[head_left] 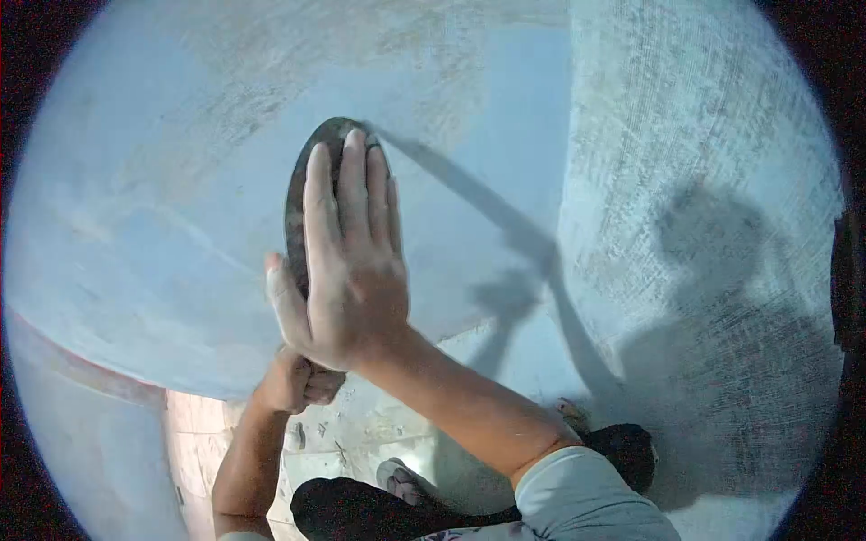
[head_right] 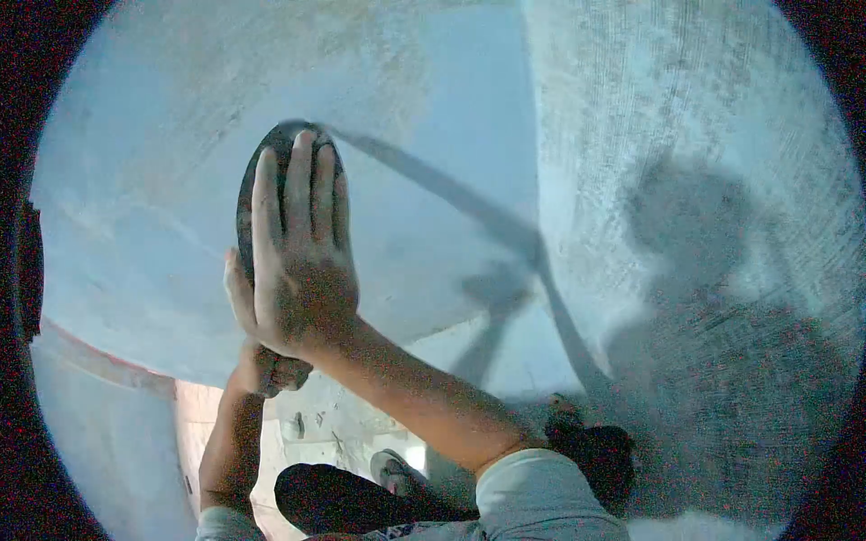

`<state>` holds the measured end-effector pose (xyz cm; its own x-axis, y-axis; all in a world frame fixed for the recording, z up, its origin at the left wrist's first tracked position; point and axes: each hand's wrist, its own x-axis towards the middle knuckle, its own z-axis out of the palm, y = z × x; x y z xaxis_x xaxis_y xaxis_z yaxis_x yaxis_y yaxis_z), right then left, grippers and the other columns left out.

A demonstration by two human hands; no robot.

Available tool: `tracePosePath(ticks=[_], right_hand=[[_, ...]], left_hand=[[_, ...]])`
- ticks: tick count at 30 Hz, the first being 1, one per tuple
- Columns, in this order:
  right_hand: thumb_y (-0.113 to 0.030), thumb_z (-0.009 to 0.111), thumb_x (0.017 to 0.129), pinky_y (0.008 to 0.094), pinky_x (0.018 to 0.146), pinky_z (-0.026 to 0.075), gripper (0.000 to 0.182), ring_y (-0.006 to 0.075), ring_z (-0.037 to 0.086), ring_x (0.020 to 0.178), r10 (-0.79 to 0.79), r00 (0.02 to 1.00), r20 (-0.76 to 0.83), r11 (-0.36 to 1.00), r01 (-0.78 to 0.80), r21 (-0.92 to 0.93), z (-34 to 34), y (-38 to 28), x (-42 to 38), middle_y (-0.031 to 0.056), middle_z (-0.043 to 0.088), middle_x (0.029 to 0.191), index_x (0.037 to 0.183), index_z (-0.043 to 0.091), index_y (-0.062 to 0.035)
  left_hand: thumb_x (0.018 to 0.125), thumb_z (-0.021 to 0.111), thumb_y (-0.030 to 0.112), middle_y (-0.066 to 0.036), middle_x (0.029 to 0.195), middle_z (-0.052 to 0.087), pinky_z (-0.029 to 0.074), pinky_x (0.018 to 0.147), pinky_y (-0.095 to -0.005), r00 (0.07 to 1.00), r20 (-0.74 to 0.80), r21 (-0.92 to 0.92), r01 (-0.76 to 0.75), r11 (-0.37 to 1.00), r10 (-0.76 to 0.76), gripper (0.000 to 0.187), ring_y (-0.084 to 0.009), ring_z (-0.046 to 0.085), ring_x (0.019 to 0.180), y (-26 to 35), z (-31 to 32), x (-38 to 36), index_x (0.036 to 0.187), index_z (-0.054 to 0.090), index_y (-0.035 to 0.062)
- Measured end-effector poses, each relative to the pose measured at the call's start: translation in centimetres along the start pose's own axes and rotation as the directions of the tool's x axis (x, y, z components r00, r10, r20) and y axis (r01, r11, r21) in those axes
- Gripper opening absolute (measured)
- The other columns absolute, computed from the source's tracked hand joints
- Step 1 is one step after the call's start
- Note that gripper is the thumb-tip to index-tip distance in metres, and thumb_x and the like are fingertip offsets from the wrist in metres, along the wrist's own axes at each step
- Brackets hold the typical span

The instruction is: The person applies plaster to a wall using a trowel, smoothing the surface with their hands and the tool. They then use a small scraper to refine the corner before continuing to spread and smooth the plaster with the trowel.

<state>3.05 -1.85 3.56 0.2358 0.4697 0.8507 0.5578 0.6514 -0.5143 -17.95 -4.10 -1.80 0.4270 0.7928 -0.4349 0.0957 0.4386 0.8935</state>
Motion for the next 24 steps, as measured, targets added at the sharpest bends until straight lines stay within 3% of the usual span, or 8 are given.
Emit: tracePosePath(ticks=[2, 5, 8, 10, 15, 18, 19, 24], right_hand=[[-0.030, 0.057, 0.094, 0.0733, 0.121, 0.014, 0.089, 0.0704, 0.014, 0.148, 0.008, 0.999, 0.032, 0.999, -0.007, -0.033, 0.7, -0.1, 0.0, 0.0505, 0.011, 0.160, 0.159, 0.017, 0.0170], [-0.033, 0.056, 0.094, 0.0754, 0.120, 0.009, 0.092, 0.0704, 0.008, 0.149, 0.022, 0.999, -0.023, 0.998, -0.023, -0.053, 3.6, -0.3, -0.7, 0.0502, 0.008, 0.161, 0.160, 0.013, 0.0163], [-0.030, 0.057, 0.093, 0.0754, 0.120, 0.011, 0.091, 0.0707, 0.010, 0.148, 0.027, 1.000, -0.011, 0.996, -0.028, -0.088, 4.6, -0.6, -1.8, 0.0505, 0.010, 0.160, 0.159, 0.017, 0.0169], [-0.026, 0.058, 0.089, 0.0754, 0.120, 0.015, 0.088, 0.0705, 0.016, 0.147, -0.042, 0.996, -0.081, 0.993, 0.032, -0.113, 3.8, -0.1, -0.9, 0.0509, 0.015, 0.159, 0.157, 0.023, 0.0174], [-0.024, 0.060, 0.082, 0.0755, 0.119, 0.017, 0.091, 0.0706, 0.018, 0.146, -0.127, 0.980, -0.152, 0.974, 0.094, -0.206, 1.6, 1.9, 3.5, 0.0486, 0.019, 0.159, 0.157, 0.027, 0.0158], [-0.023, 0.058, 0.082, 0.0769, 0.118, 0.017, 0.093, 0.0712, 0.016, 0.146, -0.073, 0.993, -0.089, 0.983, 0.057, -0.175, 2.2, 0.8, 1.8, 0.0491, 0.016, 0.160, 0.158, 0.023, 0.0165], [-0.023, 0.058, 0.081, 0.0774, 0.117, 0.017, 0.093, 0.0712, 0.016, 0.146, -0.057, 0.997, -0.050, 0.989, 0.050, -0.141, 2.7, 0.3, 0.3, 0.0496, 0.016, 0.159, 0.158, 0.022, 0.0161], [-0.023, 0.060, 0.081, 0.0726, 0.120, 0.019, 0.094, 0.0707, 0.018, 0.146, -0.119, 0.982, -0.147, 0.990, 0.107, -0.088, 0.5, 1.9, 3.3, 0.0513, 0.018, 0.157, 0.158, 0.022, 0.0165]], left_hand=[[0.107, 0.039, 0.053, 0.005, 0.059, 0.036, 0.021, 0.041, -0.0285, 0.992, -0.119, 0.033, -0.038, 0.999, 0.042, 0.046, -0.0092, 0.027, 0.043, 1.6, 3.3, -1.2, 0.084, 0.054, 0.0154], [0.103, 0.045, 0.053, -0.004, 0.084, 0.063, 0.035, 0.046, -0.0296, 0.999, -0.048, 0.057, -0.016, 0.998, 0.019, 0.061, -0.0120, 0.050, 0.055, -0.4, -6.8, 0.6, 0.143, 0.057, 0.0085], [0.105, 0.043, 0.052, 0.004, 0.066, 0.041, 0.024, 0.043, -0.0289, 0.972, -0.128, 0.207, -0.166, 0.964, 0.195, 0.039, -0.0089, 0.033, 0.048, 0.2, -2.9, 1.1, 0.098, 0.051, 0.0139], [0.106, 0.041, 0.050, 0.007, 0.058, 0.032, 0.019, 0.042, -0.0283, 0.948, -0.176, 0.254, -0.215, 0.943, 0.264, 0.044, -0.0077, 0.025, 0.046, 1.8, 1.4, 1.0, 0.080, 0.048, 0.0157], [0.104, 0.043, 0.052, 0.005, 0.059, 0.038, 0.021, 0.042, -0.0284, 0.984, 0.116, 0.029, -0.137, 0.990, 0.133, 0.044, -0.0084, 0.029, 0.045, 5.1, 1.6, 4.7, 0.096, 0.061, 0.0121], [0.102, 0.045, 0.053, 0.005, 0.059, 0.041, 0.022, 0.042, -0.0281, 0.983, -0.026, 0.044, -0.178, 0.983, 0.180, 0.045, -0.0080, 0.030, 0.045, 1.8, 0.4, 3.3, 0.103, 0.063, 0.0121], [0.102, 0.047, 0.050, 0.005, 0.058, 0.042, 0.022, 0.041, -0.0277, 0.962, -0.254, 0.005, -0.096, 0.995, 0.094, 0.041, -0.0079, 0.031, 0.044, 1.9, 2.3, 2.2, 0.103, 0.063, 0.0125], [0.106, 0.041, 0.048, 0.006, 0.058, 0.035, 0.020, 0.041, -0.0289, 0.945, -0.103, 0.245, -0.277, 0.929, 0.309, 0.042, -0.0084, 0.027, 0.043, 5.7, 4.6, 2.5, 0.089, 0.057, 0.0130]])
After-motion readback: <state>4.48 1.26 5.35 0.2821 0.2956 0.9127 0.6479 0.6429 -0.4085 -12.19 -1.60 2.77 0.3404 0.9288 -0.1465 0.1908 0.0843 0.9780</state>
